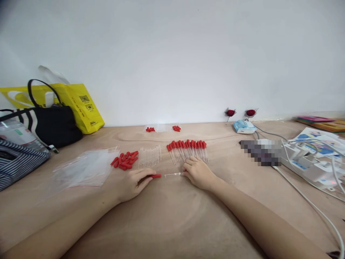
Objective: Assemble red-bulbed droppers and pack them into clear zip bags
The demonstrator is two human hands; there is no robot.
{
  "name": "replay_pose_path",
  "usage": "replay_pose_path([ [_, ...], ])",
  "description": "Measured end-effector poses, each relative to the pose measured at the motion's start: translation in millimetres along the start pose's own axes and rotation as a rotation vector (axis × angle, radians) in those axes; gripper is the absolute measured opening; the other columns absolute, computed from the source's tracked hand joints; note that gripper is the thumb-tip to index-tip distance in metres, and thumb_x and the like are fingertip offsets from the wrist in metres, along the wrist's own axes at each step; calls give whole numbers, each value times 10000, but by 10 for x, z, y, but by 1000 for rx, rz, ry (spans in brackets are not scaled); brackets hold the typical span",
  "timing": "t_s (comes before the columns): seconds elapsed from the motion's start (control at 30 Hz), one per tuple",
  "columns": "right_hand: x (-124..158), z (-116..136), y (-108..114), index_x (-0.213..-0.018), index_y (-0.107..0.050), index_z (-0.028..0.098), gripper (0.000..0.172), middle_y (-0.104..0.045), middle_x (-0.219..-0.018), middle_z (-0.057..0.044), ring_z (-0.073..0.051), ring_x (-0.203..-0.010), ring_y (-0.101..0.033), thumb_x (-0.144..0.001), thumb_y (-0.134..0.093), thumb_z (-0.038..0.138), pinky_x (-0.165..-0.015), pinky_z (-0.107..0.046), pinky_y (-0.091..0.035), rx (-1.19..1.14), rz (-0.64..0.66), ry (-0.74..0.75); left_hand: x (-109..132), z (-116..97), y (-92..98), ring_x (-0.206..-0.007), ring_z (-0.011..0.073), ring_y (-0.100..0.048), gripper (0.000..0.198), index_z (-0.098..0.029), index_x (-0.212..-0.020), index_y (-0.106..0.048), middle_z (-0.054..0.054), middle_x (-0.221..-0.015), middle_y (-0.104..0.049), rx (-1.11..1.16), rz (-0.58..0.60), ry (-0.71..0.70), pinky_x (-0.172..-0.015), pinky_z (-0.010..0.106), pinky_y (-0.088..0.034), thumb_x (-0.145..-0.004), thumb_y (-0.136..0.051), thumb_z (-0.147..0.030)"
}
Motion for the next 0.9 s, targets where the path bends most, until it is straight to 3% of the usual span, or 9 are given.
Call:
replay_pose_path([
  [0.2, -31, 29, -22, -941, -627, 190, 233, -588, -865, -61, -176, -807, -503, -808, -530, 354, -732, -315, -403, -280, -108, 13, -34, 51, -13, -949, 217, -550, 268, -167, -1019, -599, 94, -1015, -605, -62, 7, 51, -815, 378, -470, -780, -566, -283],
  [0.33, -87, 64, -141, -860, -662, 224, 163, -610, -884, -36, -163, -817, -521, -822, -517, 286, -759, -323, -403, -363, -165, 30, -85, 66, -90, -982, 227, -518, 174, -187, -900, -657, 93, -1053, -587, -74, -9, 49, -830, 393, -445, -808, -530, -262],
  [0.57, -97, 159, -109, -802, -598, 184, 135, -635, -858, -48, -177, -819, -523, -835, -473, 223, -769, -344, -358, -277, -249, -47, -167, 29, -120, -850, 186, -539, 148, -176, -867, -581, 40, -849, -628, -75, -7, 97, -817, 371, -419, -854, -442, -226],
  [0.73, -62, 235, -44, -781, -573, 198, 148, -657, -773, -22, -163, -808, -542, -849, -444, 226, -914, -417, -212, -167, -292, -72, -156, 33, -110, -831, 160, -555, 129, -183, -864, -536, 12, -845, -625, -83, 18, 110, -948, 413, -309, -864, -412, -215],
  [0.9, -66, 253, -51, -793, -591, 203, 166, -663, -748, -12, -153, -783, -541, -851, -441, 241, -915, -406, -185, -137, -304, -68, -154, 45, -124, -819, 150, -578, 143, -187, -887, -550, 14, -868, -643, -45, 27, 118, -972, 403, -294, -862, -412, -217],
])
Point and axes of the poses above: each hand's wrist, its own x-axis away from the middle knuckle, its own y-axis out of the back of the hand, z = x × y, the point moved 5 cm from there along -x, towards the middle knuckle
